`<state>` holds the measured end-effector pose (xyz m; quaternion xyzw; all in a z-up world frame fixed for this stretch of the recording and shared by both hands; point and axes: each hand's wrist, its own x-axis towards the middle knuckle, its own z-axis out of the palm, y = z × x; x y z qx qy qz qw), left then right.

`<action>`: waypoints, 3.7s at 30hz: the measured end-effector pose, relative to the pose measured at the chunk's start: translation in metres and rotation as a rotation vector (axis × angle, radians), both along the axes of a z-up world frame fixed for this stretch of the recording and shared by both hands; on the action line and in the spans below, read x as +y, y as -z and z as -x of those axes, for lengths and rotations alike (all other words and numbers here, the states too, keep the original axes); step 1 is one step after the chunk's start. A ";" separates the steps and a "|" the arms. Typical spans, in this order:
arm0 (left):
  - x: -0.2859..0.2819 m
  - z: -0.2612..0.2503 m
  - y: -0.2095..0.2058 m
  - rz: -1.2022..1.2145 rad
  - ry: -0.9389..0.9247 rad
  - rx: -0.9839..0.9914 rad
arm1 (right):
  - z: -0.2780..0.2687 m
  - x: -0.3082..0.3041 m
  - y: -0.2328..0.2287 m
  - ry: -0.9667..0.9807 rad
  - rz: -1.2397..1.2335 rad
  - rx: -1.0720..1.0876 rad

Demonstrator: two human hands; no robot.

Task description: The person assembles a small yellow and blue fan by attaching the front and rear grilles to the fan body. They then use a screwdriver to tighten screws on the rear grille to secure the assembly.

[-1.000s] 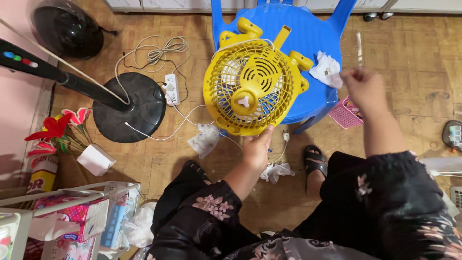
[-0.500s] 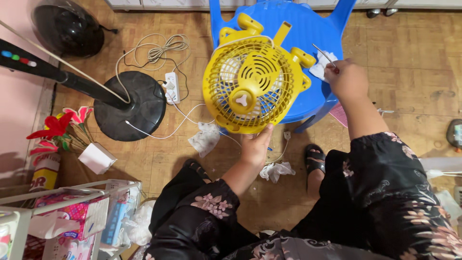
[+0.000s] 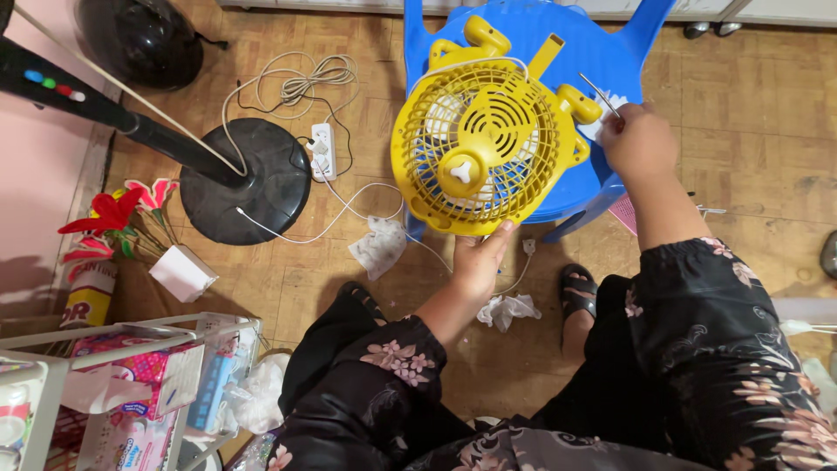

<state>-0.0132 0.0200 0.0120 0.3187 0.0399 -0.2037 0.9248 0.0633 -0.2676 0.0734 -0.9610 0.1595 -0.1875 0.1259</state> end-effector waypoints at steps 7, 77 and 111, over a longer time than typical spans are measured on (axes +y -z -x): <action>0.002 0.002 -0.005 0.076 0.006 -0.062 | -0.005 -0.015 0.015 -0.031 -0.006 -0.042; -0.007 0.002 -0.002 -0.250 0.038 0.086 | 0.103 0.144 -0.012 -0.124 -0.894 -0.093; -0.004 0.003 -0.008 -0.382 0.057 0.048 | 0.096 0.140 -0.009 -0.139 -1.021 -0.022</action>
